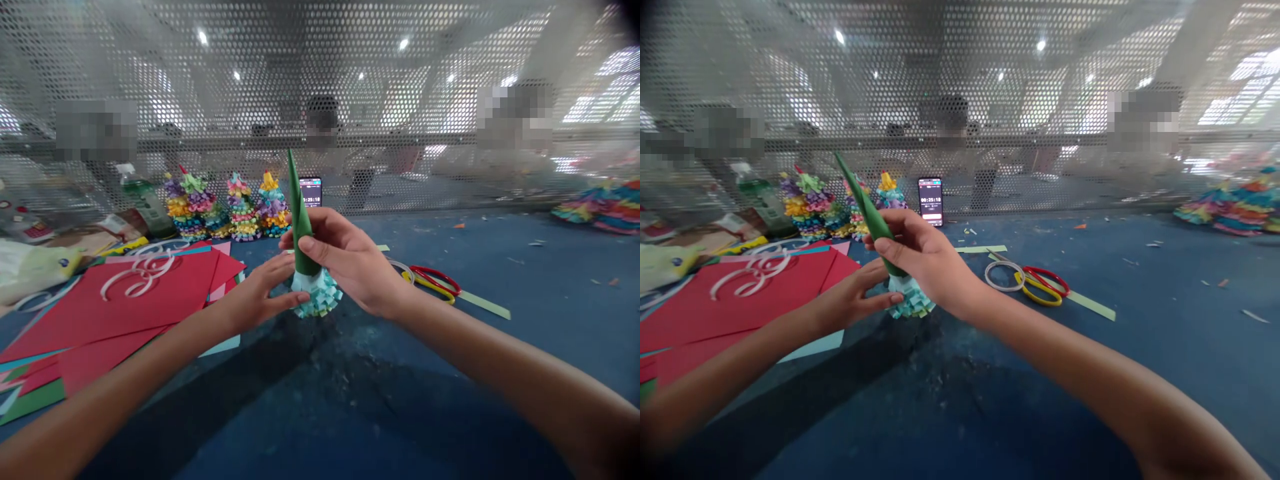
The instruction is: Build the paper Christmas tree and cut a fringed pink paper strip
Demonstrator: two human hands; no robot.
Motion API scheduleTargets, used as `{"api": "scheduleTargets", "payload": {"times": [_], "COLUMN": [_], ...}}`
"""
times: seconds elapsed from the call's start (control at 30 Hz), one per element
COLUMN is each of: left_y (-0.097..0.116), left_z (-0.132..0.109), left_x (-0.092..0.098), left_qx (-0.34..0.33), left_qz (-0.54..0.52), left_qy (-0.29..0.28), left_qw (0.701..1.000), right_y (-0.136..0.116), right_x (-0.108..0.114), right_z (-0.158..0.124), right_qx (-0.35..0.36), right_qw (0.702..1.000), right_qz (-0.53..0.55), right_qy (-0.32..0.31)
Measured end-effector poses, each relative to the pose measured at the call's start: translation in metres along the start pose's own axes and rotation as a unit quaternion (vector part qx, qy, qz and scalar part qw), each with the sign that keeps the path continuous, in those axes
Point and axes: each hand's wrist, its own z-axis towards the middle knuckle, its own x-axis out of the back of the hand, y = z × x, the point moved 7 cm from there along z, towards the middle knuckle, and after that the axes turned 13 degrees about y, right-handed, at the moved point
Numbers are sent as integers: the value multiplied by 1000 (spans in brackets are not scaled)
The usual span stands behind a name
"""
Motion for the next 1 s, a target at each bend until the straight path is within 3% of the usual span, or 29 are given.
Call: {"api": "scheduleTargets", "payload": {"times": [0.1,0.17,0.23,0.33,0.43,0.57,0.77,1.0], "left_y": [-29,-51,-66,-77,-76,-71,-72,-57], "left_z": [-11,-20,-26,-32,-34,-34,-35,-30], "left_x": [-10,-14,-20,-32,-41,-45,-44,-33], "left_qx": [60,109,127,125,116,105,84,23], "left_qz": [45,80,102,125,146,161,167,136], "left_qy": [-55,-77,-88,-95,-93,-87,-70,-17], "left_qw": [996,988,983,980,978,978,980,990], "right_y": [-1,0,11,20,25,19,-2,-14], "right_x": [24,50,81,133,161,169,177,180], "right_z": [15,30,47,67,76,77,72,77], "right_qx": [51,102,88,70,51,50,89,64], "right_qw": [995,976,950,941,932,911,851,868], "right_qz": [-87,-190,-300,-324,-345,-389,-475,-459], "right_qy": [19,26,19,74,95,131,206,177]}}
